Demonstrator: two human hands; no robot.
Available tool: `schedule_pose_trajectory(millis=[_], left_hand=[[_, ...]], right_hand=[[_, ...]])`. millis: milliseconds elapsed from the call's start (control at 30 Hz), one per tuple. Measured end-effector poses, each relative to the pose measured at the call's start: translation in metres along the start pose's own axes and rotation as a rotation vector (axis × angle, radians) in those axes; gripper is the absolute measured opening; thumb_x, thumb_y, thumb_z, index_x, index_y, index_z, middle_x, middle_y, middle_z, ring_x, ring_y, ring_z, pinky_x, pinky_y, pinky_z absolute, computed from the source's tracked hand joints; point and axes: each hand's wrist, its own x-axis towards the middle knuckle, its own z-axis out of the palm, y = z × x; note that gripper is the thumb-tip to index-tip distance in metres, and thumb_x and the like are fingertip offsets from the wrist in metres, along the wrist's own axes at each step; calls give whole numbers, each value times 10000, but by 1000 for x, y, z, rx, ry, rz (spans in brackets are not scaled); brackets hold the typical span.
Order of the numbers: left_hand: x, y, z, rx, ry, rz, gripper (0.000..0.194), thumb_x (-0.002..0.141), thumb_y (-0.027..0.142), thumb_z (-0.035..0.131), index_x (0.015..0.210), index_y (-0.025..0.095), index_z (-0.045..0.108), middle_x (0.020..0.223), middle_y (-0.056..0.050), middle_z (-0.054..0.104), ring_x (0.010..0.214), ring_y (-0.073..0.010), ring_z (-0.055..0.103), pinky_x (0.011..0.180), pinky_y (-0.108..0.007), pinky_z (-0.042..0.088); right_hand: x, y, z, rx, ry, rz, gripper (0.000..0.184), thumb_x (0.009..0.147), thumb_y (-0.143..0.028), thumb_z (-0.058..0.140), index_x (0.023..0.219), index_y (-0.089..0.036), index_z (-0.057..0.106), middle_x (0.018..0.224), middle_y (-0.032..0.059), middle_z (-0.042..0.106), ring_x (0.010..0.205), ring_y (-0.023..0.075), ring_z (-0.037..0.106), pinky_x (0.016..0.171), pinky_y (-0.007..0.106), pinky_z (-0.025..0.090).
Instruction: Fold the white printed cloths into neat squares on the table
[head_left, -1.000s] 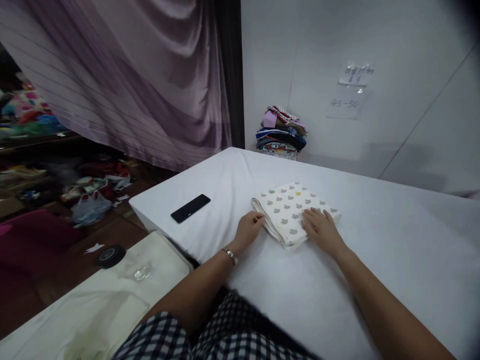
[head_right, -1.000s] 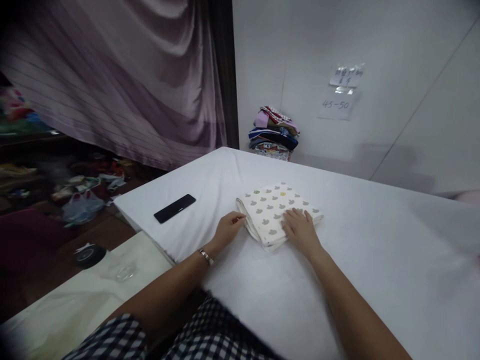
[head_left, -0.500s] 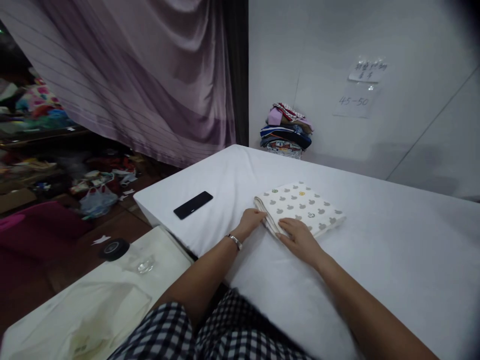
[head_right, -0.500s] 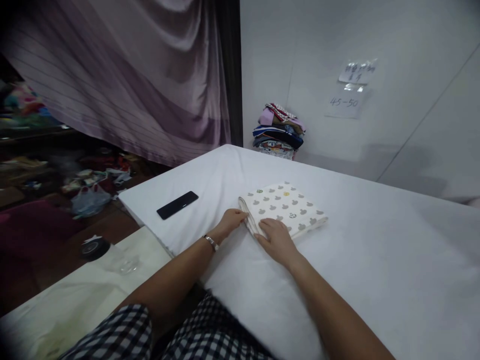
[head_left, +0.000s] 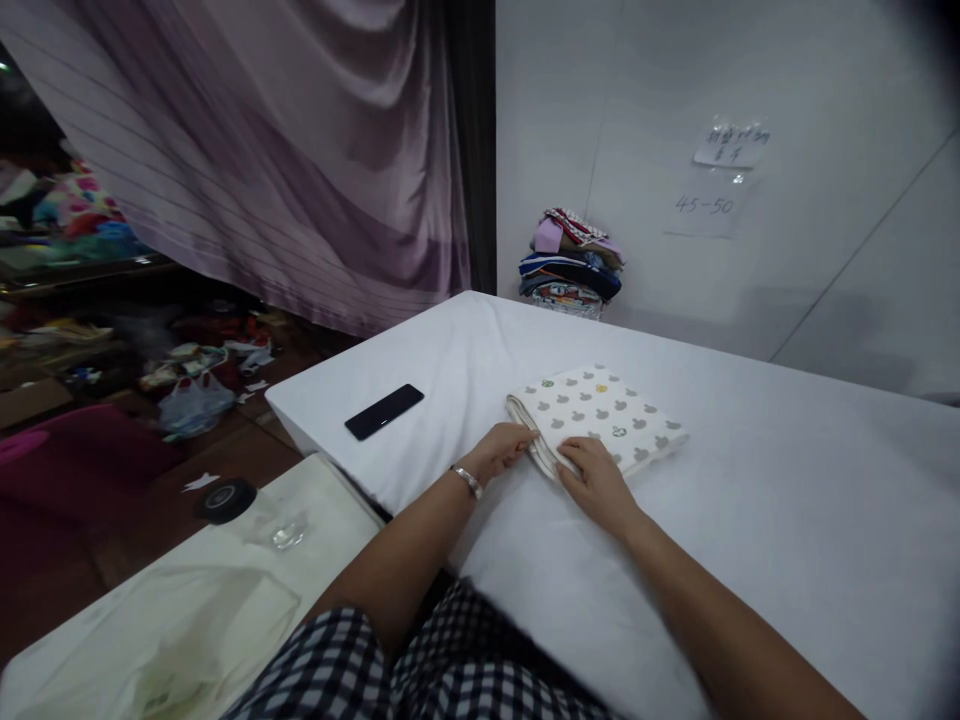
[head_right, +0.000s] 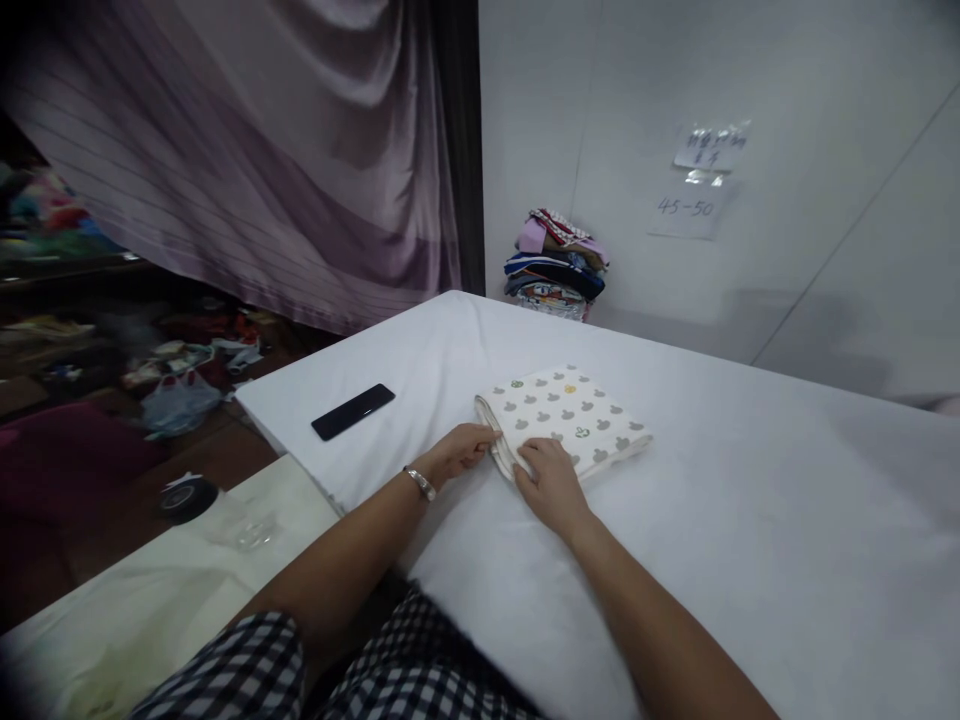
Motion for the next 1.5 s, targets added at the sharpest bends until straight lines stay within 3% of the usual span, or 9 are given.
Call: schedule_pose_trajectory(millis=[367, 567, 700, 767, 867, 933, 1067, 1200, 1500], left_hand=[[6, -1, 11, 44, 92, 30, 294, 718, 226, 618, 558, 190, 375, 382, 101, 280, 340, -39, 212, 384, -221, 115], [4, -3, 9, 140, 144, 46, 250, 716, 186, 582, 567, 198, 382, 405, 96, 287, 356, -59, 244, 409, -225, 165], [2, -5, 8, 246, 216, 83, 185, 694, 188, 599, 584, 185, 450, 459, 62, 385, 440, -94, 392, 469, -227, 254], [0, -5, 9, 336, 306, 145, 111, 666, 207, 635, 687, 172, 532, 585, 15, 529, 585, -139, 512, 539, -233, 310], [-4, -5, 13, 594, 483, 283, 326, 677, 263, 639, 978, 171, 554, 823, -58, 643, 767, -207, 583, 641, -265, 361], [-7, -5, 14, 733, 521, 354, 319, 719, 269, 589, 1021, 176, 550, 852, -74, 656, 788, -219, 591, 672, -283, 372], [-5, -3, 14, 600, 385, 314, 118, 753, 252, 514, 748, 180, 606, 733, -37, 639, 719, -179, 565, 638, -260, 358], [6, 0, 13, 475, 304, 252, 284, 730, 367, 561, 539, 158, 538, 510, 8, 503, 552, -137, 479, 538, -247, 309], [-4, -9, 13, 196, 238, 162, 238, 759, 292, 499, 556, 192, 426, 434, 75, 304, 387, -72, 282, 422, -217, 218]], right_hand=[[5, 2, 3, 52, 79, 38, 209, 863, -228, 404, 780, -229, 596, 844, 63, 624, 836, 225, 539, 785, 384, 426], [3, 3, 4, 172, 153, 86, 196, 864, -269, 410, 803, -225, 591, 872, 63, 631, 865, 219, 556, 797, 353, 434], [3, 4, 3, 258, 180, 150, 201, 864, -309, 413, 805, -227, 587, 849, 55, 625, 834, 213, 567, 772, 338, 447], [3, 4, 3, 266, 176, 154, 203, 863, -315, 416, 803, -226, 588, 845, 51, 622, 832, 211, 567, 775, 338, 445], [3, 4, 3, 267, 176, 153, 207, 861, -310, 418, 803, -218, 594, 842, 52, 620, 829, 208, 566, 779, 337, 441], [3, 4, 3, 267, 175, 149, 210, 860, -305, 414, 802, -216, 596, 838, 53, 622, 824, 207, 565, 777, 335, 439], [3, 3, 3, 255, 171, 143, 211, 860, -303, 411, 797, -217, 594, 832, 52, 623, 828, 205, 559, 772, 332, 435], [3, 3, 4, 236, 165, 125, 224, 864, -294, 405, 793, -205, 598, 825, 49, 621, 828, 197, 557, 779, 328, 427], [1, 4, 5, 200, 124, 84, 258, 896, -335, 424, 958, -210, 641, 969, 68, 655, 945, 211, 565, 866, 366, 435]])
